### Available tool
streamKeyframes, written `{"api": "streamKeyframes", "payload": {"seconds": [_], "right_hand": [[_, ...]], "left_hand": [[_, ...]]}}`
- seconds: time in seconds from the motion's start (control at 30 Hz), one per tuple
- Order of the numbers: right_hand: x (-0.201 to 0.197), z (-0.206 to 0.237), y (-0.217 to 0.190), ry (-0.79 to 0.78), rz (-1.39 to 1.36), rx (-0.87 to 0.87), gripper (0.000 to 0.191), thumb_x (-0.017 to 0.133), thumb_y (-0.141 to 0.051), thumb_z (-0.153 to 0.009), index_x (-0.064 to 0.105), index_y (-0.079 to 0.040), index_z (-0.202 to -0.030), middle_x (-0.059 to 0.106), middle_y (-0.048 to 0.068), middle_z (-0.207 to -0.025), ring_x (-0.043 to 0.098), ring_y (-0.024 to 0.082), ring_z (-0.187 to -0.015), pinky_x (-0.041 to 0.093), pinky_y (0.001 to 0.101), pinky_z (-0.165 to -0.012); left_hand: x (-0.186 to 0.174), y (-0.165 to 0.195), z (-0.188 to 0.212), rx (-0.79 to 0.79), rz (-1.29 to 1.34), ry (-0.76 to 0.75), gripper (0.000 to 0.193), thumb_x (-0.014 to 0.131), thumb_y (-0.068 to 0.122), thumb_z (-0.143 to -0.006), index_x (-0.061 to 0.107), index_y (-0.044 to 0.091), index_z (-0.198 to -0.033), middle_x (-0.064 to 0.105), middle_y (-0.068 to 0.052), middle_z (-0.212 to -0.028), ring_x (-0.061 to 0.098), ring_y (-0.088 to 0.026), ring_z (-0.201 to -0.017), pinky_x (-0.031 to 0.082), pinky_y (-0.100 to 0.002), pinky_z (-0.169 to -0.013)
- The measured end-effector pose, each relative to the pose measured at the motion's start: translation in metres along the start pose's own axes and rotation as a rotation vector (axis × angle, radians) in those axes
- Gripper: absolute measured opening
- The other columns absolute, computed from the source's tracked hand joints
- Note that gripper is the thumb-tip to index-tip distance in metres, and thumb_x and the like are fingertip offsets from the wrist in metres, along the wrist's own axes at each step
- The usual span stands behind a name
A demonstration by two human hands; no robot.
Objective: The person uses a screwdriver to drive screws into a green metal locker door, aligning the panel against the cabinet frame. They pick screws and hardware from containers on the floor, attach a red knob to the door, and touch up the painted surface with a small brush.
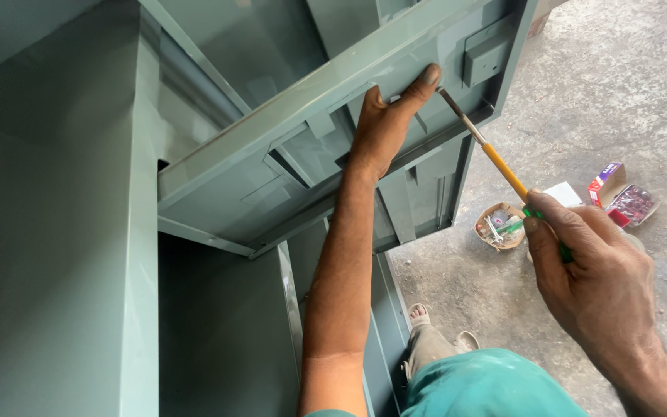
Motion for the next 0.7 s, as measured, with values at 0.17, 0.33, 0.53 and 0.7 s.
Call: {"api": "streamKeyframes", "payload": {"seconds": [0.17,0.33,0.53,0.7], "right_hand": [[-0.012,-0.018,-0.017,-0.237,0.375,0.001,0.038,0.060,-0.023,-0.103,0.068,-0.014,-0.140,0.068,0.006,-0.079,0.061,0.015,-0.047,0.051,0.0284,-0.043],[-0.027,-0.026,-0.034,-0.323,0.725,-0.166,0.041,0.062,-0.027,-0.103,0.068,-0.018,-0.142,0.061,0.002,-0.067,0.057,0.014,-0.044,0.050,0.0294,-0.044],[-0.021,-0.023,-0.024,-0.179,0.441,-0.113,0.036,0.067,-0.018,-0.102,0.072,-0.014,-0.138,0.064,0.010,-0.074,0.059,0.021,-0.051,0.052,0.0358,-0.051],[0.001,-0.019,0.017,-0.227,-0.384,0.294,0.038,0.062,-0.018,-0.108,0.070,-0.012,-0.145,0.064,0.012,-0.084,0.055,0.016,-0.059,0.044,0.0327,-0.048]], "left_hand": [[-0.002,-0.007,0.001,0.022,-0.104,0.015,0.062,0.073,0.055,-0.090,0.074,0.001,-0.119,0.079,-0.016,-0.114,0.073,-0.027,-0.119,0.054,-0.041,-0.109],[-0.002,-0.007,0.002,0.128,-0.052,-0.034,0.059,0.072,0.056,-0.094,0.076,0.002,-0.117,0.081,-0.014,-0.110,0.077,-0.026,-0.114,0.060,-0.040,-0.107],[-0.002,-0.006,0.002,0.142,-0.064,-0.027,0.058,0.072,0.056,-0.094,0.077,0.003,-0.116,0.081,-0.012,-0.110,0.077,-0.024,-0.111,0.060,-0.039,-0.103],[-0.001,-0.005,0.003,0.189,-0.045,-0.016,0.057,0.071,0.057,-0.094,0.074,0.005,-0.118,0.079,-0.009,-0.110,0.076,-0.021,-0.113,0.061,-0.038,-0.105]]}}
Point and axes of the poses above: each hand's wrist, its own z-axis away from the middle knuckle, its own x-axis out of the palm, y = z × x, the point moved 3 cm from there along -z, towards the middle knuckle
